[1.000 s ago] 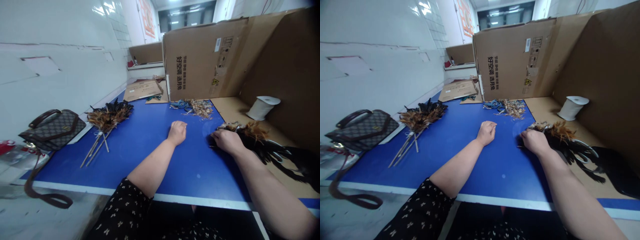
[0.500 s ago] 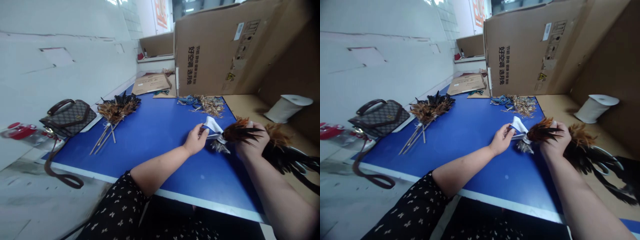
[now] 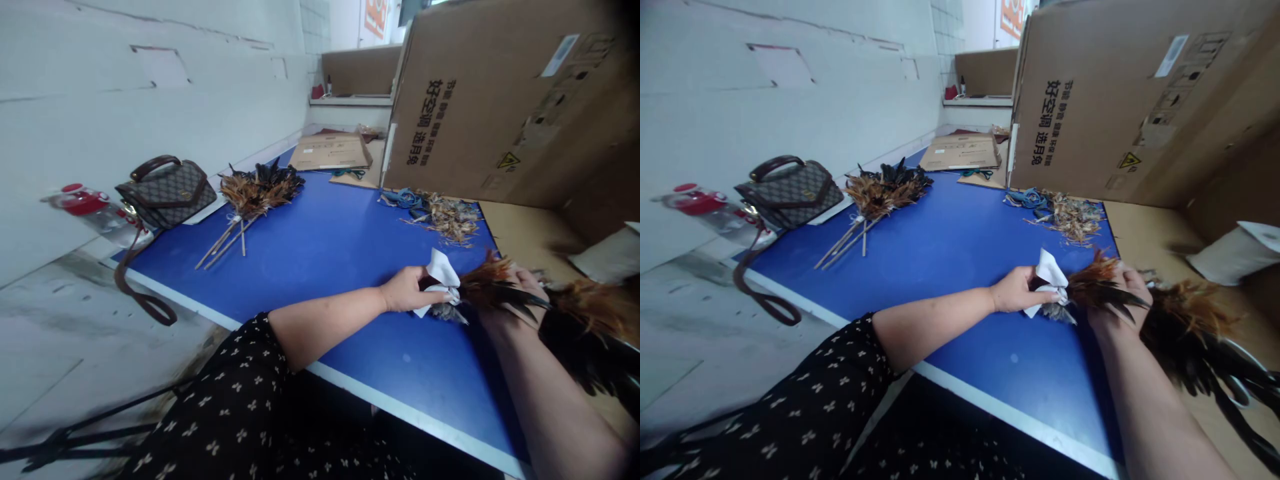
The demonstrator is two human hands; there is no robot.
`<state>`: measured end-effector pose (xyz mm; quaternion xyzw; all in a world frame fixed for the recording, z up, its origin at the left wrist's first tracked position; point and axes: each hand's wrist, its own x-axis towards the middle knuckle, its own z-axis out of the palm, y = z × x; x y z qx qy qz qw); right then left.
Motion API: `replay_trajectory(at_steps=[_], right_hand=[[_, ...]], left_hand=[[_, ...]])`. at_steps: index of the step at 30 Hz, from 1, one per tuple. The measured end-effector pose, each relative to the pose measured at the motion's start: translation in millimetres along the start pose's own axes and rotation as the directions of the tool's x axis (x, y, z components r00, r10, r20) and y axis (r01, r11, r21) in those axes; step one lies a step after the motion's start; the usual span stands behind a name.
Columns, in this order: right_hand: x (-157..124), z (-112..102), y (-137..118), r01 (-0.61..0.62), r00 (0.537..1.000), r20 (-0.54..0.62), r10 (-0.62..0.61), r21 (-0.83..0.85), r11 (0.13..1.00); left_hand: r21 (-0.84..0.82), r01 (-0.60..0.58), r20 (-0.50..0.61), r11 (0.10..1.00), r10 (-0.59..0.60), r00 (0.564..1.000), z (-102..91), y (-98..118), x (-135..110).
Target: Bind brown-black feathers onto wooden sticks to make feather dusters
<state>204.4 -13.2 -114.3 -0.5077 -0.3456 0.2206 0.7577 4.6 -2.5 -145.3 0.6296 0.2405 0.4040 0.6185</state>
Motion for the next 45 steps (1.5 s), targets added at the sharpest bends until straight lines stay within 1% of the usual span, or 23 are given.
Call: replay_trajectory(at_steps=[2,3,5,6,7,8,9,10,12,14,15,16,17,20,21,24,28,30,32,36,39,43,45], right_hand=[[3.2,-0.7,-3.2,0.035,0.998,-0.053,-0.038,-0.046,0.998],[4.0,-1.7,-6.2,0.062,0.995,-0.077,-0.068,-0.074,0.995],[2.8,-5.0,-13.9,0.119,0.986,-0.104,-0.132,-0.123,0.985],[0.6,-6.8,-17.9,0.146,0.983,-0.088,-0.160,-0.148,0.978],[-2.5,-8.6,-21.4,0.172,0.983,-0.039,-0.182,-0.175,0.969],[-6.4,-10.2,-24.2,0.202,0.979,0.040,-0.198,-0.207,0.957],[-10.4,-11.2,-25.8,0.241,0.967,0.139,-0.212,-0.245,0.939],[-14.4,-11.7,-26.4,0.295,0.943,0.240,-0.229,-0.289,0.911],[-20.2,-10.9,-24.7,0.441,0.870,0.405,-0.282,-0.379,0.814],[-21.8,-8.9,-20.8,0.580,0.791,0.507,-0.343,-0.439,0.687],[-21.1,-8.0,-18.6,0.629,0.757,0.540,-0.367,-0.450,0.634],[-19.7,-7.4,-16.4,0.658,0.735,0.560,-0.382,-0.453,0.602],[-18.0,-7.1,-14.2,0.667,0.726,0.571,-0.382,-0.452,0.592],[-13.4,-8.0,-7.3,0.642,0.734,0.595,-0.328,-0.449,0.621],[-12.6,-8.4,-4.9,0.637,0.729,0.614,-0.303,-0.447,0.628],[-12.8,-8.1,1.6,0.642,0.696,0.672,-0.251,-0.427,0.637],[-14.2,-6.4,4.2,0.638,0.678,0.700,-0.225,-0.407,0.654],[-13.9,-6.4,3.6,0.647,0.676,0.698,-0.235,-0.410,0.642],[-13.0,-6.9,3.4,0.659,0.673,0.697,-0.249,-0.412,0.629],[-12.3,-7.2,4.8,0.667,0.660,0.711,-0.242,-0.407,0.624],[-15.3,-5.5,0.8,0.642,0.659,0.723,-0.210,-0.395,0.657],[-24.5,-1.3,-17.1,0.567,0.676,0.705,-0.214,-0.313,0.762],[-29.4,0.7,-25.5,0.550,0.657,0.719,-0.227,-0.251,0.796]], left_hand=[[0.151,-0.088,-0.095,0.985,0.103,0.990,-4.8,2.8,1.8],[0.255,-0.134,-0.145,0.958,0.175,0.974,-7.7,4.4,2.5],[0.456,-0.205,-0.216,0.866,0.331,0.919,-14.3,6.1,4.0],[0.536,-0.228,-0.223,0.813,0.397,0.890,-17.8,6.0,4.8],[0.596,-0.245,-0.219,0.764,0.449,0.867,-21.1,5.3,5.5],[0.640,-0.258,-0.205,0.723,0.485,0.850,-24.0,4.2,6.1],[0.674,-0.268,-0.183,0.688,0.507,0.842,-26.5,2.9,6.6],[0.699,-0.275,-0.159,0.660,0.518,0.840,-28.4,1.6,7.0],[0.724,-0.293,-0.111,0.624,0.525,0.844,-30.5,-0.4,7.1],[0.729,-0.319,-0.070,0.605,0.530,0.845,-31.1,-1.5,6.8],[0.730,-0.327,-0.056,0.601,0.529,0.847,-31.2,-1.7,6.5],[0.729,-0.330,-0.046,0.600,0.523,0.851,-31.3,-1.9,6.2],[0.727,-0.330,-0.037,0.602,0.514,0.857,-31.4,-2.0,5.9],[0.706,-0.329,-0.030,0.627,0.491,0.871,-32.1,-2.3,5.6],[0.692,-0.331,-0.036,0.641,0.489,0.872,-32.3,-2.1,5.6],[0.643,-0.286,-0.109,0.710,0.455,0.884,-31.9,-0.5,5.4],[0.509,-0.114,-0.250,0.853,0.274,0.929,-29.4,3.9,5.1],[0.455,-0.066,-0.291,0.888,0.219,0.931,-28.6,6.5,5.4],[0.454,-0.048,-0.313,0.890,0.210,0.926,-28.8,9.6,5.8],[0.510,-0.056,-0.283,0.858,0.229,0.931,-30.2,15.4,5.3],[0.513,-0.062,-0.243,0.856,0.214,0.946,-30.5,16.8,3.6],[0.369,-0.007,-0.189,0.929,0.082,0.979,-29.7,16.1,0.7],[0.285,0.005,-0.142,0.958,0.037,0.989,-29.1,16.6,-0.8]])
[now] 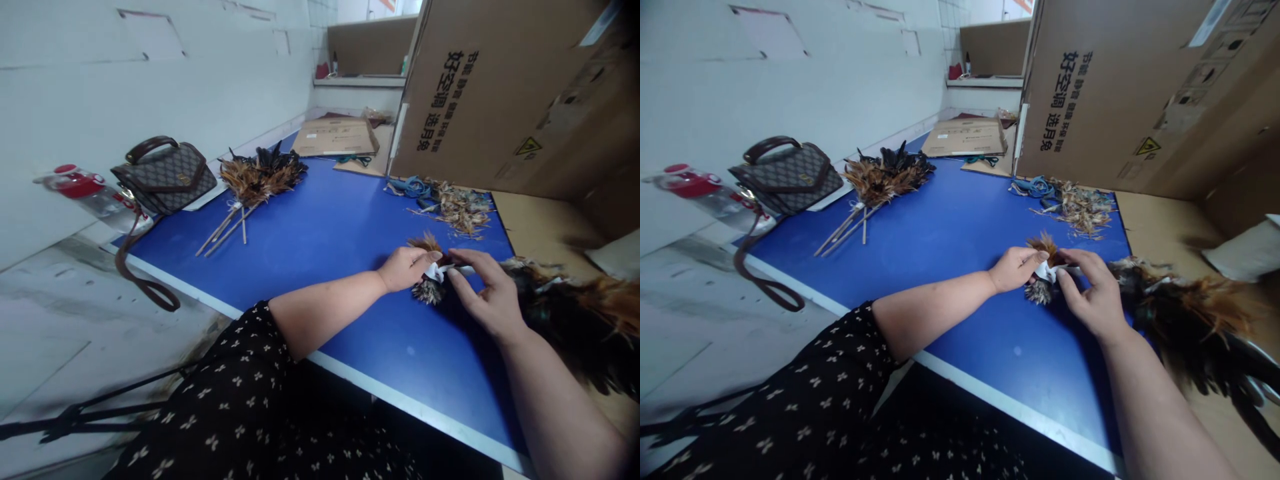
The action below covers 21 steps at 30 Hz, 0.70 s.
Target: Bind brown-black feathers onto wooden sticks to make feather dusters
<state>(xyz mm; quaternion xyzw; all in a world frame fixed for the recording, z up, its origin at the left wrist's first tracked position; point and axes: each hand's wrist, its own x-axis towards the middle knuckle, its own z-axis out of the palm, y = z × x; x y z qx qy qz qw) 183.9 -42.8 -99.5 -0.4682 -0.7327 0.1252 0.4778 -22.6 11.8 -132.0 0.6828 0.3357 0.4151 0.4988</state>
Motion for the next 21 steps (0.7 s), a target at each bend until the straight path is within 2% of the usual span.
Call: replay_trajectory(at_steps=[4,8,12,15,17,21], right_hand=[[-1.2,3.6,-5.1,-0.014,0.998,0.064,0.011,0.045,0.999],[-4.5,7.3,5.2,-0.145,0.989,-0.014,0.146,0.053,0.988],[-8.2,6.6,14.6,-0.195,0.980,-0.032,0.195,0.010,0.981],[-9.2,7.5,13.6,-0.195,0.981,-0.002,0.195,0.018,0.981],[-8.8,8.8,8.8,-0.179,0.984,-0.006,0.180,0.086,0.980],[-7.1,9.8,-2.5,-0.144,0.985,-0.068,0.158,0.174,0.974]], left_hand=[[-0.100,0.013,0.100,0.995,-0.003,0.995,1.0,1.2,-1.3],[-0.181,-0.047,0.091,0.982,0.064,0.994,5.4,-3.5,1.8],[-0.329,0.013,0.073,0.944,0.012,0.997,8.1,-8.9,6.9],[-0.338,-0.004,0.040,0.941,0.019,0.999,6.9,-9.0,8.3],[-0.337,-0.030,0.030,0.941,0.043,0.999,6.1,-7.3,7.1],[-0.288,-0.034,0.060,0.957,0.053,0.997,5.8,-0.8,1.8]])
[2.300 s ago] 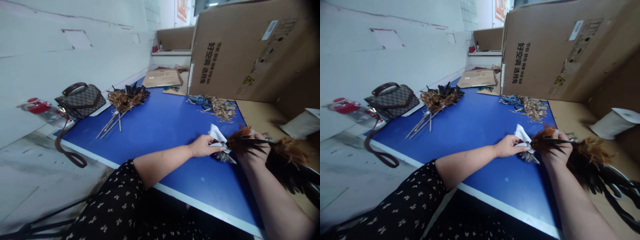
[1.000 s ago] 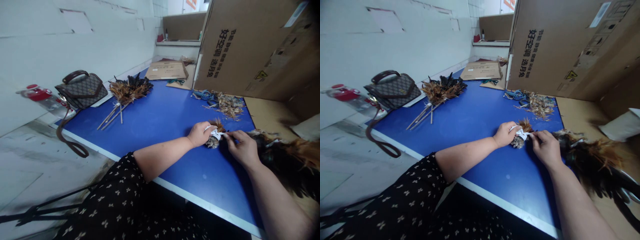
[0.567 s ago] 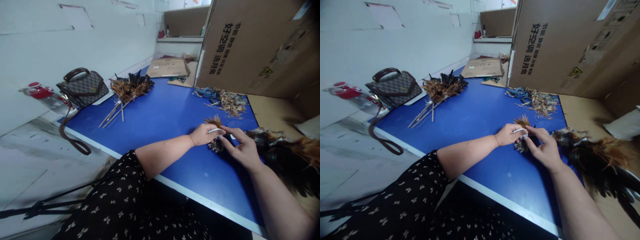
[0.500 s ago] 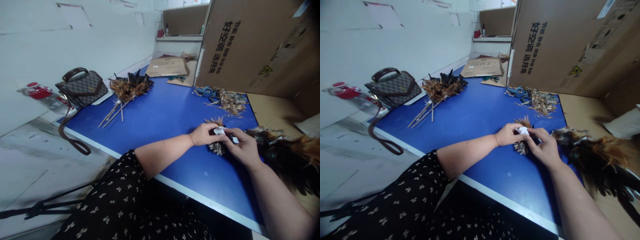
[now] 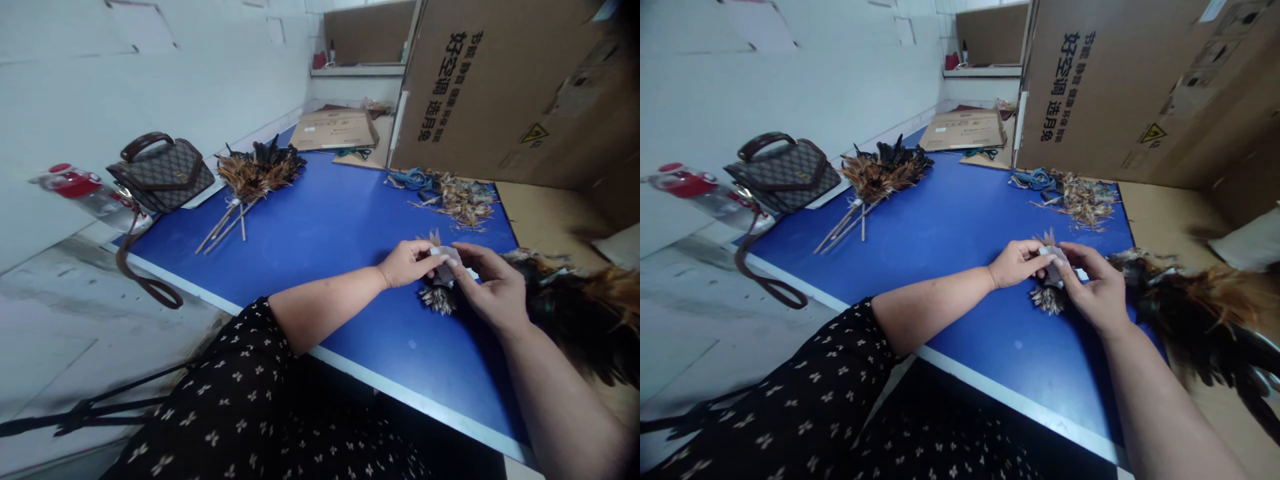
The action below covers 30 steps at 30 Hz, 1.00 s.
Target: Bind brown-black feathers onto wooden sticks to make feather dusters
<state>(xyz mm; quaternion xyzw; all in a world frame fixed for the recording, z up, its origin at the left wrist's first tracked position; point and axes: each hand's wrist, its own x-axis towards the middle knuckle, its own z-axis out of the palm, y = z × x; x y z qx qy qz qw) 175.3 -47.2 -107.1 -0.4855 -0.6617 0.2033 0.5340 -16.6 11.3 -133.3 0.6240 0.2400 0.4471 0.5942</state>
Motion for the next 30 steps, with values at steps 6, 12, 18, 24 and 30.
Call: replay_trajectory(at_steps=[6,12,18,24,30], right_hand=[[0.0,0.6,0.4,-0.080,0.994,-0.080,0.079,-0.014,0.997],[1.0,5.9,6.8,-0.130,0.979,-0.159,0.129,0.008,0.991],[4.6,-0.4,7.5,-0.158,0.976,-0.151,0.158,0.009,0.987],[12.6,-16.3,18.1,-0.147,0.932,-0.326,0.158,0.057,0.987],[10.9,-4.9,12.1,-0.160,0.938,-0.260,0.230,0.263,0.951]], left_hand=[[0.045,0.091,0.032,0.995,-0.092,0.995,2.6,12.3,-3.0],[0.059,0.085,0.039,0.995,-0.087,0.995,4.4,11.6,0.4],[0.055,0.059,0.060,0.997,-0.063,0.996,2.4,1.9,1.6],[0.267,0.010,-0.057,0.964,0.005,0.998,2.6,-1.6,-3.7],[0.578,-0.077,0.017,0.812,0.082,0.996,6.0,8.6,-8.6]])
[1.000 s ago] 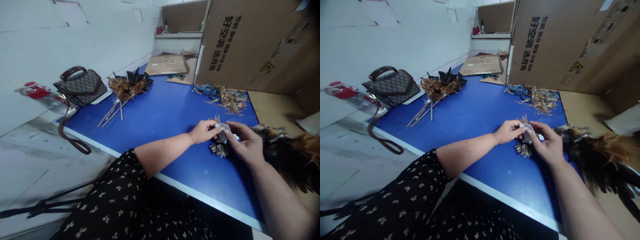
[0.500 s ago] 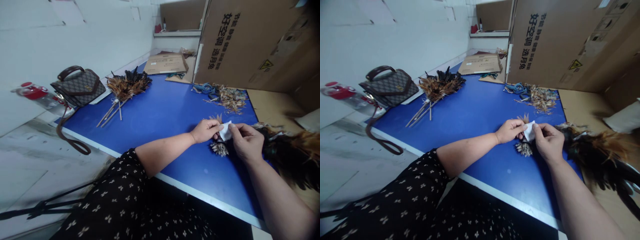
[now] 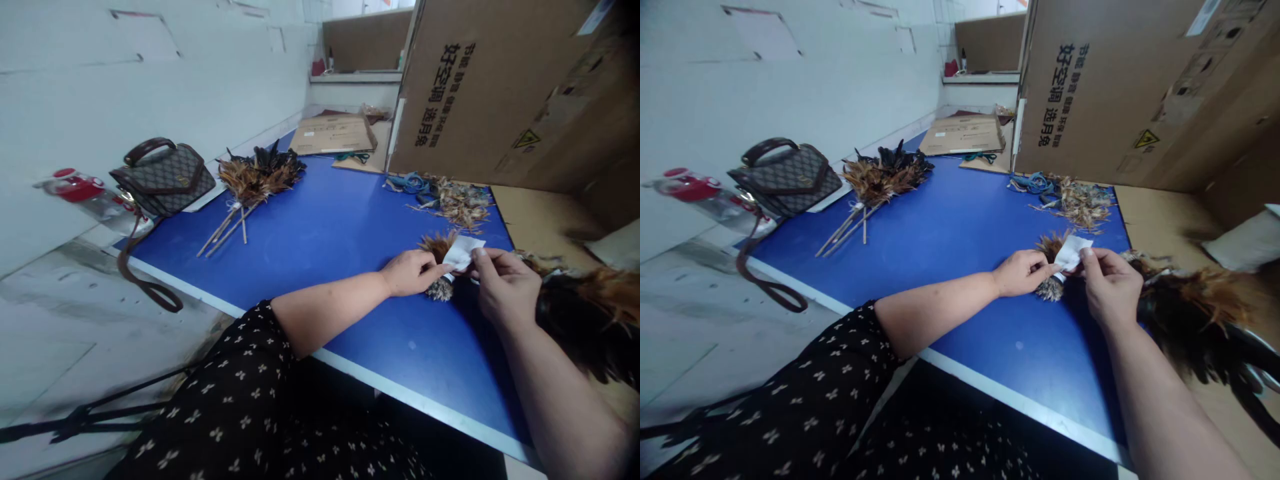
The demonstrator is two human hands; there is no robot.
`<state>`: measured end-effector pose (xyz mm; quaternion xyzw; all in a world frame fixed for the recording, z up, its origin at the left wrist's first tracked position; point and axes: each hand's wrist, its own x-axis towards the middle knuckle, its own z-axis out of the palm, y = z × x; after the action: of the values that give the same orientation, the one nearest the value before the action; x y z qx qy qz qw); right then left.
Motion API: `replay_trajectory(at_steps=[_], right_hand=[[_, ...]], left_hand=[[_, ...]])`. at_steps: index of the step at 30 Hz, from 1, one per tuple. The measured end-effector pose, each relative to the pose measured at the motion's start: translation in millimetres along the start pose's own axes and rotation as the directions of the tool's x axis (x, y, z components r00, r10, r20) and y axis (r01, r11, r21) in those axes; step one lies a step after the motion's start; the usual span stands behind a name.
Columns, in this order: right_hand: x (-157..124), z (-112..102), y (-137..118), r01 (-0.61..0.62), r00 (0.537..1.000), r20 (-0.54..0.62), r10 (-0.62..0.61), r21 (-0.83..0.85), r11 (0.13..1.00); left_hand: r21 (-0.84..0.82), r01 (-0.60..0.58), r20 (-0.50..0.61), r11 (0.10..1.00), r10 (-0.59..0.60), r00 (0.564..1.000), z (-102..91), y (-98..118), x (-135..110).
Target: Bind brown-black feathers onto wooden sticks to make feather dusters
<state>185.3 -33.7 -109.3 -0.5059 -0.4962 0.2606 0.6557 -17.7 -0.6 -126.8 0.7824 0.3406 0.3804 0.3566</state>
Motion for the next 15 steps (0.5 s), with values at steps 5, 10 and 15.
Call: replay_trajectory(at_steps=[5,10,15], right_hand=[[-1.8,9.7,-9.6,-0.034,0.999,0.024,0.030,0.219,0.975],[-4.8,12.9,-15.8,-0.066,0.995,0.089,0.041,0.299,0.952],[-11.1,5.5,-14.1,0.064,0.995,0.080,-0.066,0.027,0.998]], left_hand=[[-0.059,0.056,0.027,0.997,-0.055,0.998,-3.7,-1.4,-2.2],[-0.302,0.107,0.050,0.947,-0.097,0.994,4.4,-20.6,5.7],[-0.551,0.239,0.123,0.799,-0.205,0.971,12.0,-35.3,13.2]])
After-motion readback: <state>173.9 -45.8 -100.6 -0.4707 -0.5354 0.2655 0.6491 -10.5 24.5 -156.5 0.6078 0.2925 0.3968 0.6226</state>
